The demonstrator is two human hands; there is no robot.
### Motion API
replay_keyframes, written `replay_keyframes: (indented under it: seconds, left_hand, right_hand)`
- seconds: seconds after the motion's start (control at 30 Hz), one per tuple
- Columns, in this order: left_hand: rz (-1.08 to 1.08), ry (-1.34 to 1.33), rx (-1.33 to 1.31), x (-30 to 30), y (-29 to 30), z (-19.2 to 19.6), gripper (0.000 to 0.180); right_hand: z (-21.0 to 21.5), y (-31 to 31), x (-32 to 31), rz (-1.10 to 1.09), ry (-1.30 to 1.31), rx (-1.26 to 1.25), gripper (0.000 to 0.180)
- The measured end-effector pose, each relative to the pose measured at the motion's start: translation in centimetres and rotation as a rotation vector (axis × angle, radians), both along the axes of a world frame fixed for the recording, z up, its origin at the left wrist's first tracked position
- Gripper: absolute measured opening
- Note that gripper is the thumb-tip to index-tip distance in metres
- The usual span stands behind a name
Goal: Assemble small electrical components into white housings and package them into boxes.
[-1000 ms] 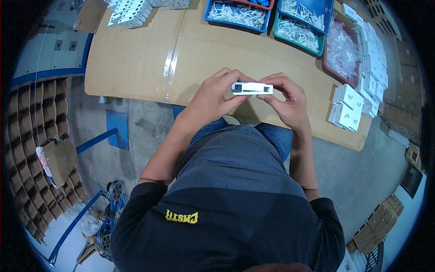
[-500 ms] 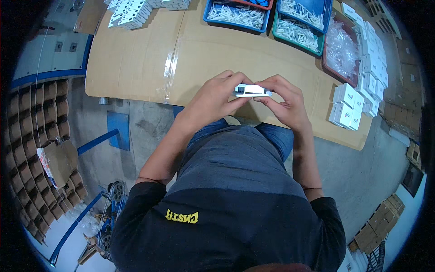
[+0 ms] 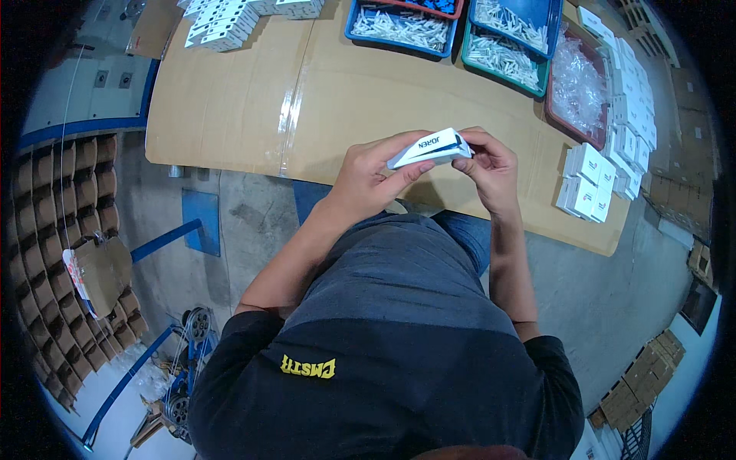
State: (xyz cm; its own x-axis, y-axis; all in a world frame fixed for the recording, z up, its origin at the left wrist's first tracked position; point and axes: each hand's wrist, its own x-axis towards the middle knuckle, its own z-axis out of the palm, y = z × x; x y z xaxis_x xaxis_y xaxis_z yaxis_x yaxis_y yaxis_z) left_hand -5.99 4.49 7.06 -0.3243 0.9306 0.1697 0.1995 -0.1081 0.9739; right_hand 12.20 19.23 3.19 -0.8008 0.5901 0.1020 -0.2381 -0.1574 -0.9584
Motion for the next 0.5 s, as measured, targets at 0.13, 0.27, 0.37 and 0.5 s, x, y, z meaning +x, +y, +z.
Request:
replay_keyframes:
  seconds: [0.13, 0.27, 0.37, 0.5]
  left_hand:
    - [0.006, 0.042, 0.002, -0.1, 0.1, 0.5, 0.034]
    - [0.002, 0.028, -0.018, -0.1, 0.2, 0.6, 0.033]
    - [0.006, 0.071, 0.000, 0.1, 0.0, 0.1, 0.032]
    - [-0.017, 0.085, 0.019, 0.7, 0.0, 0.3, 0.032]
  right_hand:
    - [0.6, -0.2, -0.2, 0.011, -0.025, -0.013, 0.040]
    - [2.1, -0.8, -0.6, -0.056, -0.061, 0.064, 0.042]
    - [3.4, -1.1, -1.4, -0.109, -0.054, 0.222, 0.043]
    - [3.4, -1.3, -1.2, -0.095, -0.098, 0.266, 0.037]
